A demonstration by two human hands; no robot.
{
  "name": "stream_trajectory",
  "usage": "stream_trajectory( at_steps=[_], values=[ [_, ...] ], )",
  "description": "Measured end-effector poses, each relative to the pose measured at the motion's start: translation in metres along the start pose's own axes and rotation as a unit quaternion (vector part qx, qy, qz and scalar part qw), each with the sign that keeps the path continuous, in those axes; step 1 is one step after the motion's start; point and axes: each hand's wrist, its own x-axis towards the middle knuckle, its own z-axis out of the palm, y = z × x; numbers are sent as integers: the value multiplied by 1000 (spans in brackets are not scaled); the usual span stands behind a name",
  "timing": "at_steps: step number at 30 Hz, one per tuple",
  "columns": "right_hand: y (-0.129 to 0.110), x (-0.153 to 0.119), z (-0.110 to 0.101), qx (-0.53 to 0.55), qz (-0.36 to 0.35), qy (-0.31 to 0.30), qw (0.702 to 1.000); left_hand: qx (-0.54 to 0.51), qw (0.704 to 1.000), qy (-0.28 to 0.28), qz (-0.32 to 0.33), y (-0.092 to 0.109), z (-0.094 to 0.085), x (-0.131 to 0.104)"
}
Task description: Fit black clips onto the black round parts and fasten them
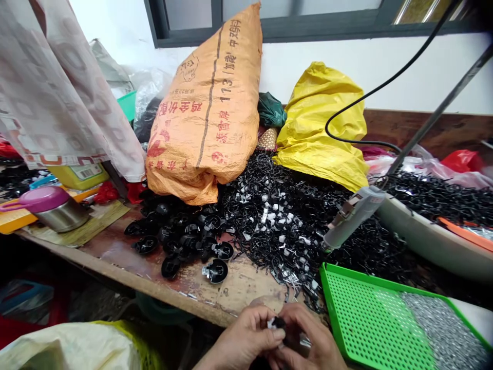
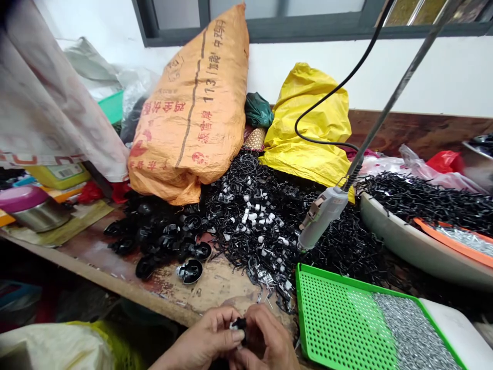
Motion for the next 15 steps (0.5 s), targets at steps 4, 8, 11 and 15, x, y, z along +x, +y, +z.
stream_trajectory(
  at_steps=[4, 8, 11, 15],
  values=[
    [1, -2, 2, 13, 23, -5, 1000, 28, 998, 48, -1, 2, 4, 0],
    [0, 2, -1, 61, 42, -37, 997, 31, 996, 82, 21, 7, 9, -4],
    [-1, 4, 1, 79, 56, -33, 995, 33, 995, 89, 23, 12, 11, -7],
    [-4, 5, 9, 23, 67, 0, 997, 53, 993, 99, 43, 14, 10, -6]
  ],
)
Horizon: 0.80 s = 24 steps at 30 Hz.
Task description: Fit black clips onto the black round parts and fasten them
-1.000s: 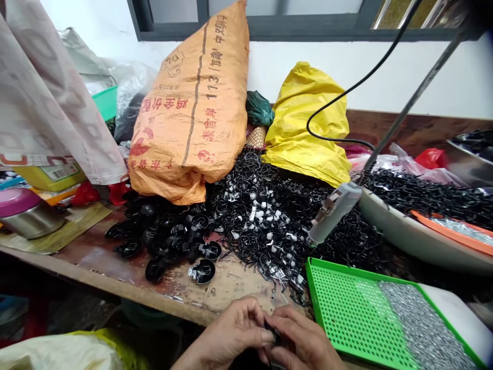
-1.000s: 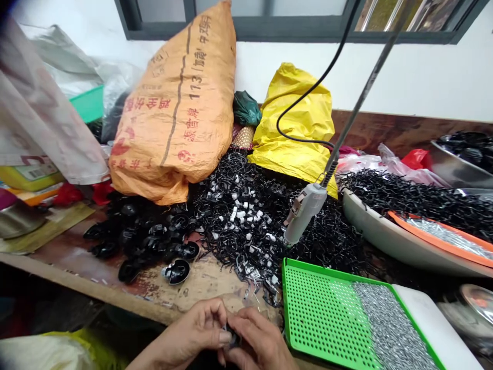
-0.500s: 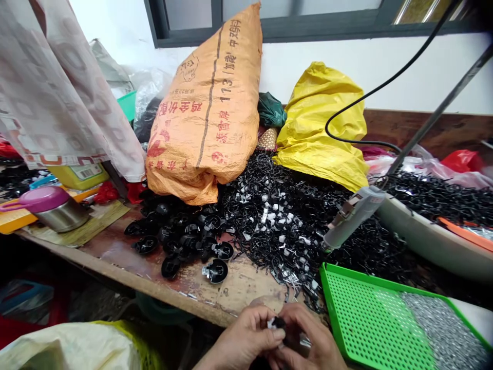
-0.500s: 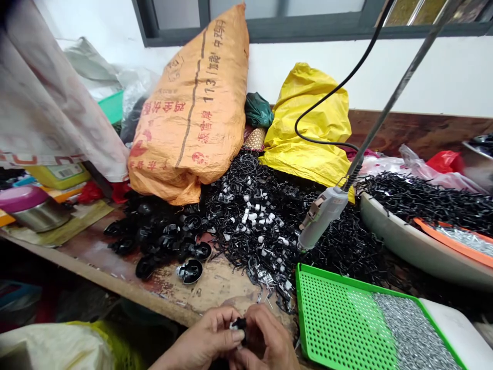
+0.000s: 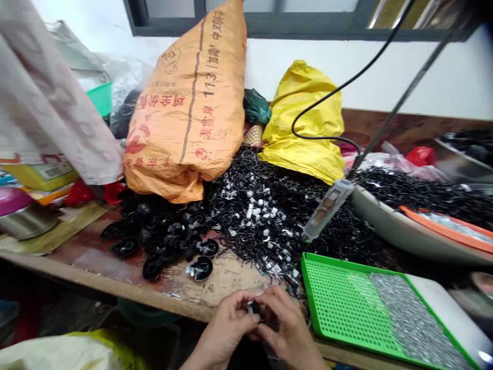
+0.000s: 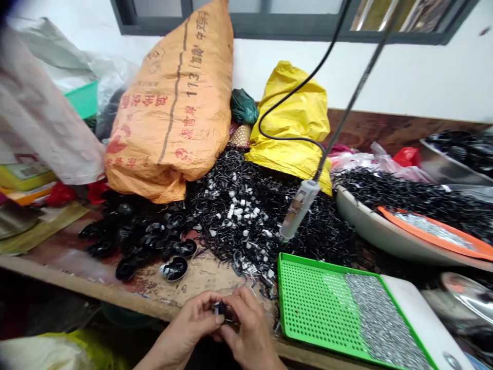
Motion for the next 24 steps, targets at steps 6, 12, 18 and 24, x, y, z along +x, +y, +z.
stream_trajectory(
  at_steps=[6, 12, 18, 24],
  values=[
    [-3, 0, -3, -17, 6, -14, 1000, -6, 1000, 5, 0, -3, -2, 4],
    [11, 18, -37, -133, 64, -53, 988, -1, 997, 82, -7, -13, -9, 8],
    [29, 62, -48, -308, 73, -178, 932, 23, 998, 55, -5, -13, -10, 10],
    [36, 109, -46, -352, 80, -170, 917, 33, 999, 38, -5, -7, -7, 11]
  ],
)
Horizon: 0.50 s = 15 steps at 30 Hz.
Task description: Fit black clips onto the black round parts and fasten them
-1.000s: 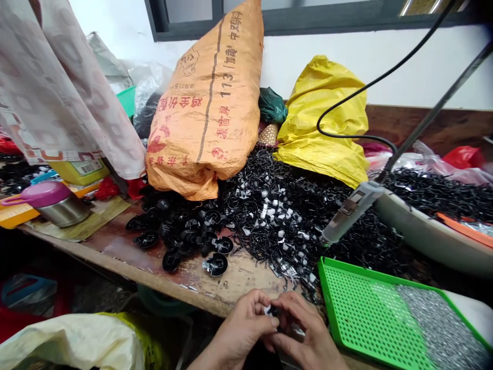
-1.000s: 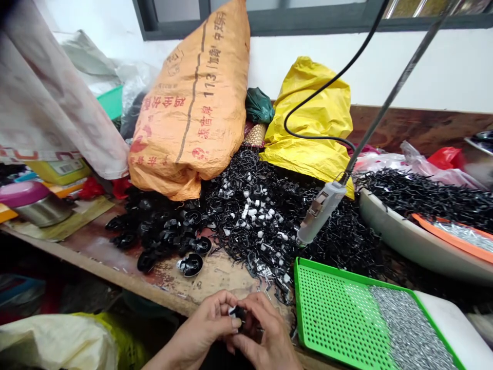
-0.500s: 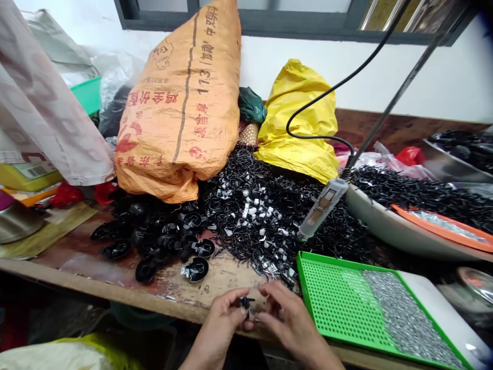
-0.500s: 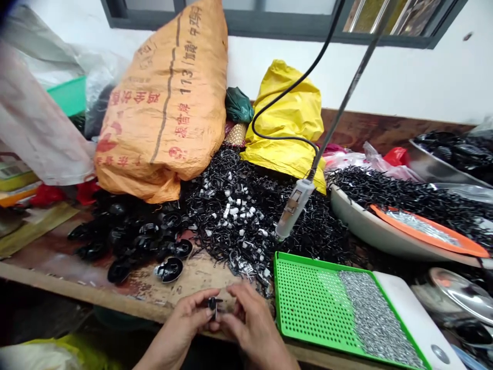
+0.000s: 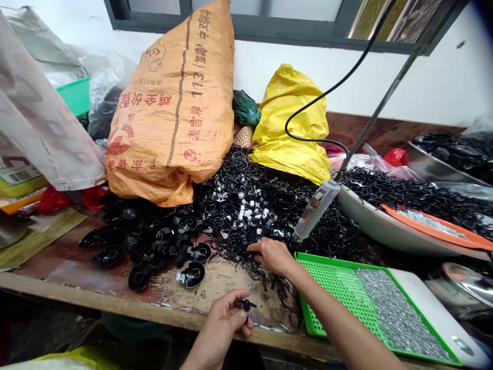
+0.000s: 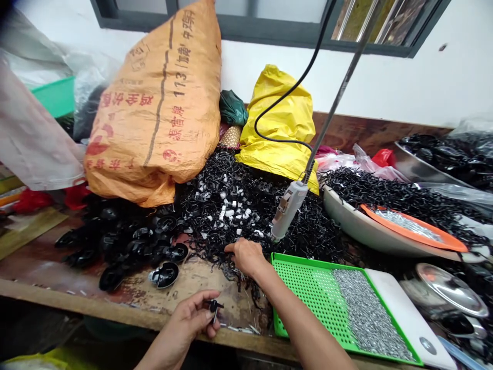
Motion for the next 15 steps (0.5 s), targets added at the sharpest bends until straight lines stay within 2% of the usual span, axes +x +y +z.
stream_trajectory(
  at_steps=[3, 8, 12, 15],
  values=[
    [5, 13, -1, -20, 3, 22, 1000, 2, 1000, -14, 7, 3, 3, 10],
    [18, 18, 4, -29, -42, 47, 998, -42, 997, 7, 68, 9, 7, 44],
    [23, 8, 3, -25, -65, 60, 996, -52, 993, 32, 101, 15, 8, 71],
    [23, -10, 0, -25, -68, 72, 995, -46, 991, 52, 117, 21, 6, 89]
  ],
)
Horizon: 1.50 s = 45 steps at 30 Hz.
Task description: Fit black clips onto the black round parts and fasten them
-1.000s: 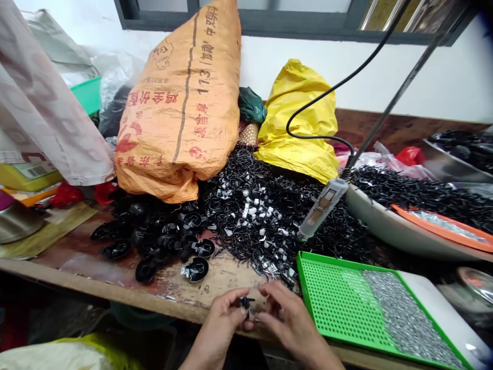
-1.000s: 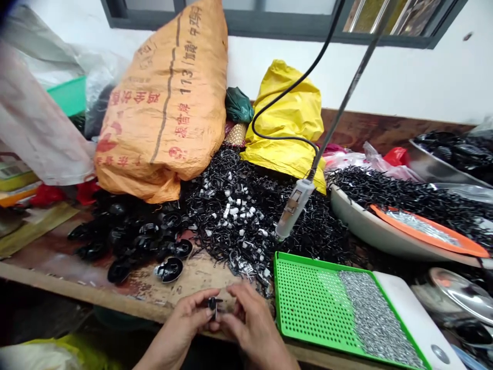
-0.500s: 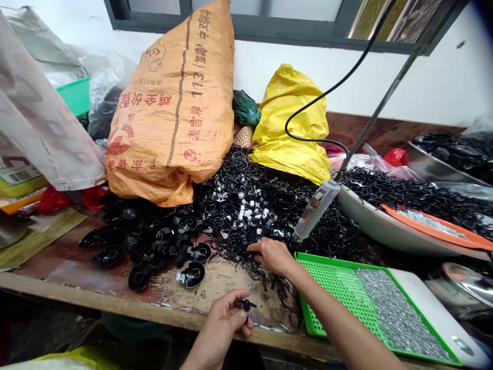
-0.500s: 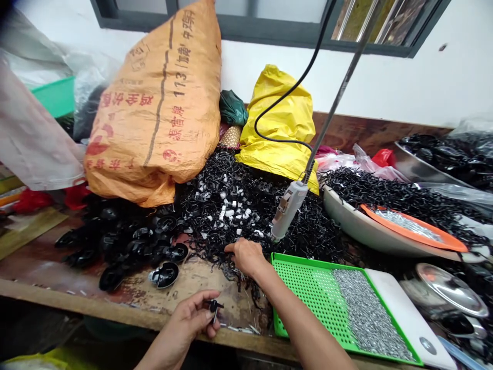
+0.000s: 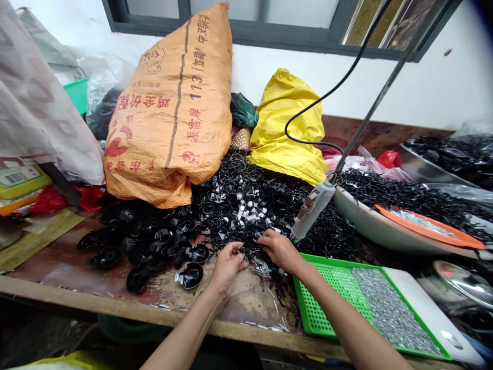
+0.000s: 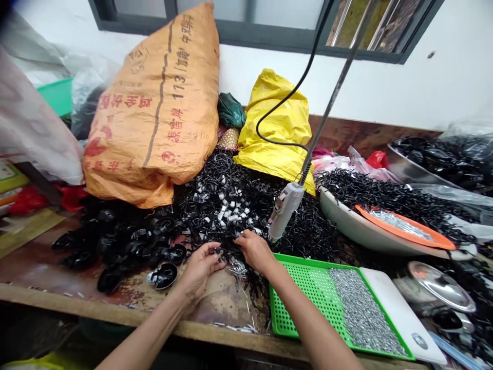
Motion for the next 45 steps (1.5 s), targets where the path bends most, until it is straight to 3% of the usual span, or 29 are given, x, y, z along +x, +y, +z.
stream_trajectory(
  at_steps=[5, 11, 18, 24, 36, 45],
  values=[
    [-13, -33, 5, -20, 1, -9, 1000, 25, 999, 20, 22, 6, 5, 31],
    [-17, -37, 16, -45, 12, -6, 999, 61, 998, 13, 19, 14, 9, 43],
    [-8, -43, 8, -17, -4, -19, 1000, 61, 998, 21, 12, 24, -7, 17],
    [-13, -44, 14, -38, 14, -11, 999, 60, 997, 29, 38, 18, -15, -7],
    [-13, -47, 17, -73, 10, -1, 997, 51, 995, 10, 85, 22, -4, 3],
    [-25, -37, 14, -33, -40, -15, 999, 24, 1000, -6, -2, 5, -1, -37]
  ],
)
